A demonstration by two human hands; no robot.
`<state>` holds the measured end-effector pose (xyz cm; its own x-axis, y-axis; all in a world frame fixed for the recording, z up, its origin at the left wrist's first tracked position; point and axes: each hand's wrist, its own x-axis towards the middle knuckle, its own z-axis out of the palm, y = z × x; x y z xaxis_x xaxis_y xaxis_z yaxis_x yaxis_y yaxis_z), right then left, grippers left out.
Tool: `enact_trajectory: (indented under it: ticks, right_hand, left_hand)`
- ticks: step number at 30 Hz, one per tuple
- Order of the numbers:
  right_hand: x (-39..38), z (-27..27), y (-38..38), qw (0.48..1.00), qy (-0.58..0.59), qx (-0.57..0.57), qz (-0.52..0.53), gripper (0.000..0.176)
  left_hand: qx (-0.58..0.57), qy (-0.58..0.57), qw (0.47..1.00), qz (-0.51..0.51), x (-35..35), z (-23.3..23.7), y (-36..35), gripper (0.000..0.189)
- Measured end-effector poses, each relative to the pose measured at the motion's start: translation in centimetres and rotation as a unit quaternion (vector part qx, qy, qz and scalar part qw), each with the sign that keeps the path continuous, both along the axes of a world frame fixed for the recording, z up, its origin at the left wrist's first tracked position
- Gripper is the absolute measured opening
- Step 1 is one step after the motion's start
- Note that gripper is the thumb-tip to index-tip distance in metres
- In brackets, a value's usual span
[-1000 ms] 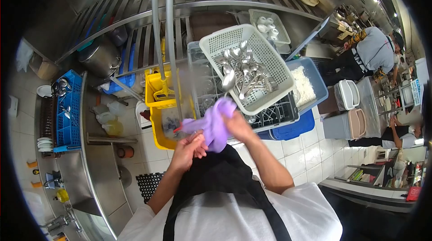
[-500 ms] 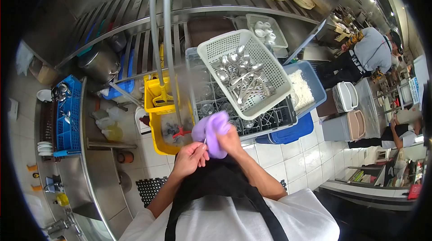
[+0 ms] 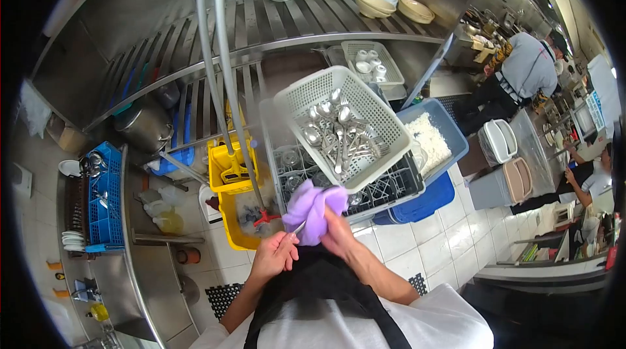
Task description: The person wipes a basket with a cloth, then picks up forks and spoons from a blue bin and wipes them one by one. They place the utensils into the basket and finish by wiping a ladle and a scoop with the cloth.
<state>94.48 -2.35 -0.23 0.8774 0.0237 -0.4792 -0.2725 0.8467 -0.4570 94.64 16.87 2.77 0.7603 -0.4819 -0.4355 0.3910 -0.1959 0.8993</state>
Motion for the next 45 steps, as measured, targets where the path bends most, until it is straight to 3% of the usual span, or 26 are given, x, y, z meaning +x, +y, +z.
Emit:
enact_trajectory:
  ticks: [2,6,8,10,12,13,14,20,24,25,27,28,29,30,31,32,33,36,38,39,42,44,45]
  right_hand:
    - [-1.8,-1.2,0.2,0.993,-0.043,-0.008,0.105,0.034]
    - [-0.7,-1.1,-1.5,0.998,-0.013,-0.036,0.042,0.032]
    - [-0.5,-0.5,-0.9,0.992,-0.068,-0.074,0.071,0.033]
    - [-1.7,1.0,0.0,0.99,-0.041,-0.098,0.094,0.034]
    - [-2.9,-0.2,0.2,0.981,-0.012,-0.12,0.151,0.035]
    - [-3.7,0.7,0.2,0.958,-0.005,-0.172,0.228,0.034]
    - [-4.0,1.4,0.5,0.959,0.006,-0.143,0.245,0.032]
    - [-3.3,0.6,-0.2,0.972,-0.034,-0.118,0.2,0.034]
    - [-3.1,-0.9,-0.4,0.945,-0.085,-0.204,0.241,0.031]
    - [-2.6,-0.7,-0.8,0.911,-0.109,-0.302,0.259,0.028]
    - [-1.2,1.1,-1.4,0.853,-0.122,-0.444,0.245,0.022]
    - [0.1,1.8,-1.9,0.844,-0.12,-0.477,0.215,0.023]
    - [1.5,2.8,-2.9,0.817,-0.14,-0.522,0.199,0.025]
    - [3.2,3.2,-4.3,0.76,-0.156,-0.599,0.198,0.025]
    - [4.4,6.1,-4.4,0.761,-0.082,-0.612,0.199,0.026]
    - [6.1,3.5,-6.2,0.755,-0.107,-0.634,0.133,0.026]
    - [6.7,5.5,-5.9,0.772,-0.052,-0.626,0.091,0.026]
    - [9.0,1.9,-8.1,0.786,-0.106,-0.609,-0.014,0.025]
    - [8.3,3.4,-5.1,0.793,-0.126,-0.594,-0.045,0.028]
    - [8.2,3.2,-3.8,0.823,-0.099,-0.558,-0.045,0.029]
    - [7.4,4.6,2.2,0.821,-0.06,-0.567,0.002,0.03]
    - [7.4,4.3,5.5,0.844,-0.059,-0.532,0.023,0.031]
    - [7.7,5.0,7.7,0.859,-0.09,-0.501,0.058,0.031]
  left_hand:
    - [-0.035,0.027,0.999,0.03,-0.6,-0.6,0.0,0.03]
    - [-0.095,0.04,0.994,0.02,-2.4,-0.9,-0.4,0.03]
    - [-0.099,-0.021,0.995,0.024,-2.7,0.4,-1.0,0.027]
    - [-0.103,0.012,0.993,0.049,-3.1,0.3,-1.0,0.025]
    - [-0.094,-0.022,0.992,0.085,-3.3,0.2,-0.7,0.024]
    - [-0.082,-0.041,0.991,0.095,-3.6,0.3,-0.7,0.023]
    - [-0.083,-0.046,0.99,0.103,-4.1,0.3,-0.7,0.023]
    - [-0.162,-0.044,0.963,0.213,-6.1,-1.2,-2.1,0.015]
    - [-0.025,-0.053,0.977,0.203,-6.3,-0.2,-2.2,0.011]
    - [-0.024,-0.055,0.977,0.206,-6.3,0.8,-2.0,0.011]
    - [0.122,-0.107,0.976,0.148,-6.0,2.6,-1.4,0.013]
    - [0.12,-0.109,0.976,0.146,-5.4,2.1,-0.6,0.013]
    - [0.045,-0.133,0.966,0.218,-4.6,0.9,0.5,0.018]
    - [-0.03,-0.153,0.945,0.287,-3.7,-0.5,1.7,0.023]
    - [-0.026,-0.197,0.928,0.316,-2.2,-2.0,3.3,0.029]
    - [-0.022,-0.24,0.907,0.345,-0.5,-3.1,5.3,0.037]
    - [0.006,-0.246,0.899,0.363,1.1,-3.6,7.4,0.045]
    - [0.105,-0.328,0.842,0.414,6.1,-1.9,14.9,0.061]
    - [0.084,-0.281,0.818,0.495,8.9,0.2,20.7,0.064]
    - [0.118,-0.321,0.781,0.522,10.6,0.1,24.6,0.062]
    - [0.2,-0.354,0.705,0.581,15.4,-1.9,38.8,0.064]
    - [0.209,-0.421,0.605,0.642,18.6,-3.0,47.9,0.053]
    - [0.268,-0.396,0.602,0.639,19.7,-2.7,52.4,0.052]
